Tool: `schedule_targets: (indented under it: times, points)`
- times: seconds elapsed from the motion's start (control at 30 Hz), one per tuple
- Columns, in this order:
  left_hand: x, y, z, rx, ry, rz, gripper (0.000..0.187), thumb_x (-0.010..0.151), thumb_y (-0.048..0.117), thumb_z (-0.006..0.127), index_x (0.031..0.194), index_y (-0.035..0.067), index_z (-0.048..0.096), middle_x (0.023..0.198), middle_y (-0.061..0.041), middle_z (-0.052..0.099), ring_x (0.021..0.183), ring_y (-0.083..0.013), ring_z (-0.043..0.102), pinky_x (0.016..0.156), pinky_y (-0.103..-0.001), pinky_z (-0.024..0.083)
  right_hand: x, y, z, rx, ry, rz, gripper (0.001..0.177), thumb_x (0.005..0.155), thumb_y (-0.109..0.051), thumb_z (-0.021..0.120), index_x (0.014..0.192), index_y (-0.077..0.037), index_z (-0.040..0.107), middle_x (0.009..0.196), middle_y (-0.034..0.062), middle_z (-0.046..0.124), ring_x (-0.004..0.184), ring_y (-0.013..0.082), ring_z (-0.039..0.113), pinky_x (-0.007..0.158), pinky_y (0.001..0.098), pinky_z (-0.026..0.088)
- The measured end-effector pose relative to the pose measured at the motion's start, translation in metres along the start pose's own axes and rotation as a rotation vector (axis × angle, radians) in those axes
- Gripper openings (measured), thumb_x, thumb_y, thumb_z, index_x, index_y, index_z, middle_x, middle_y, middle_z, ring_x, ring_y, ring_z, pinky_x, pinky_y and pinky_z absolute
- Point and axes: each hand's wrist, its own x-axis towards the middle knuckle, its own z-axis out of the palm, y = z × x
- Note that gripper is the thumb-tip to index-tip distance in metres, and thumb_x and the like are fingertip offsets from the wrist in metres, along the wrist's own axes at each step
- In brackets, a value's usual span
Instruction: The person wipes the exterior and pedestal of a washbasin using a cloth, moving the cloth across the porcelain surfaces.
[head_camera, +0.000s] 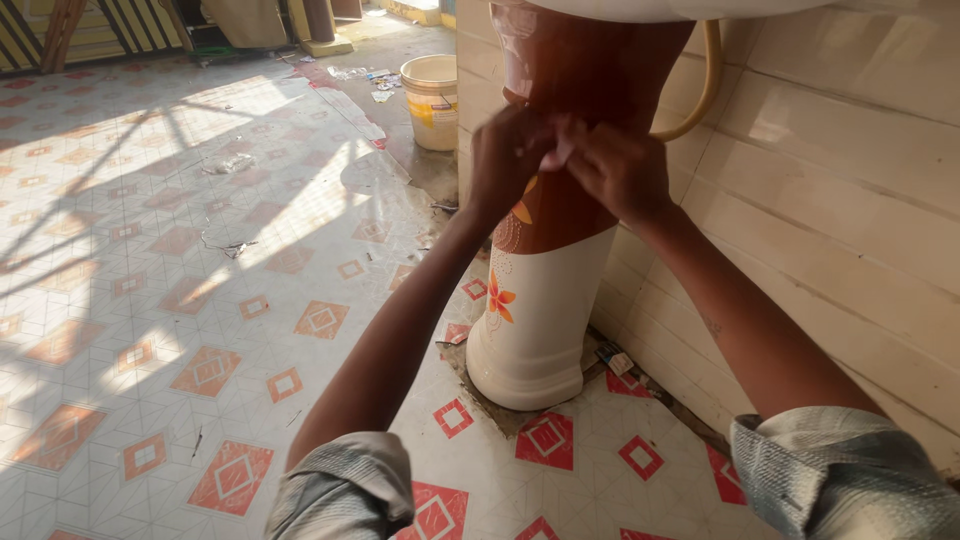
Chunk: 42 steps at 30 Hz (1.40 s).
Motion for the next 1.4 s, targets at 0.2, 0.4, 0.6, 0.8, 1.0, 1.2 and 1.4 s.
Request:
schedule_targets:
  times: [0.2,0.4,0.6,0.8,1.0,1.2,1.4]
  points:
    - [-0.024,-0.002,-0.011,0.084,-0.139,0.07,0.007,0.087,-0.001,0.074,0.092,0.002,0.07,0.088,-0.009,0.067,0.076,-0.0189,0.072,0.066,-0.033,0.057,0.0,-0.003,-0.015,-0.124,-0.151,-0.158,0.033,0.092,-0.019,0.079,0.123,-0.013,0.075,0.076,0.0033,0.058,0.066,0.0214,0.063,0.058,0.0361,0.053]
    - [0.041,-0.005,-0.019,0.13,0.106,0.254,0.009,0.086,0.0,0.076,0.094,0.003,0.071,0.086,-0.009,0.067,0.075,-0.0182,0.07,0.067,-0.032,0.057,0.056,-0.013,-0.009,-0.053,0.022,0.05,0.028,0.103,-0.016,0.076,0.13,-0.014,0.073,0.085,0.0074,0.067,0.069,0.0245,0.069,0.063,0.038,0.057]
    - [0.022,-0.056,-0.02,0.189,0.243,-0.034,0.012,0.084,0.005,0.074,0.078,0.001,0.065,0.069,-0.009,0.065,0.061,-0.0185,0.064,0.058,-0.035,0.049,0.059,-0.039,0.027,-0.128,-0.347,0.287,0.04,0.096,-0.02,0.069,0.135,-0.013,0.065,0.067,0.0167,0.071,0.057,0.0355,0.069,0.057,0.0488,0.057]
    - [-0.032,-0.1,-0.022,0.237,0.205,-0.287,0.02,0.075,0.019,0.076,0.066,0.004,0.066,0.057,-0.01,0.066,0.052,-0.0174,0.068,0.052,-0.037,0.05,0.015,-0.044,0.079,-0.27,-0.476,0.128,0.041,0.096,-0.02,0.065,0.134,-0.004,0.062,0.065,0.0164,0.069,0.057,0.0331,0.07,0.054,0.0463,0.058]
    - [0.026,-0.065,-0.021,0.136,0.27,-0.134,0.02,0.082,0.016,0.08,0.075,0.002,0.068,0.063,-0.01,0.066,0.057,-0.0146,0.059,0.056,-0.035,0.048,0.055,-0.024,0.043,-0.216,-0.291,0.149,0.028,0.105,-0.017,0.066,0.133,-0.014,0.066,0.07,0.0101,0.07,0.058,0.0277,0.069,0.054,0.043,0.056]
    - [0.019,-0.012,-0.006,0.1,0.328,0.052,0.005,0.091,0.005,0.071,0.088,0.002,0.068,0.073,-0.009,0.065,0.064,-0.0146,0.061,0.058,-0.033,0.05,0.052,-0.029,0.023,-0.231,0.004,0.062,0.036,0.103,-0.021,0.073,0.138,-0.019,0.066,0.072,0.0085,0.069,0.059,0.0263,0.068,0.057,0.0401,0.055]
    - [-0.033,-0.025,-0.007,0.325,0.249,-0.032,0.01,0.086,-0.001,0.066,0.08,0.0,0.058,0.071,-0.013,0.061,0.062,-0.0227,0.061,0.057,-0.038,0.046,0.01,-0.037,0.041,-0.137,-0.215,0.035,0.03,0.098,-0.024,0.073,0.128,-0.019,0.071,0.065,0.0066,0.068,0.052,0.0258,0.066,0.052,0.041,0.053]
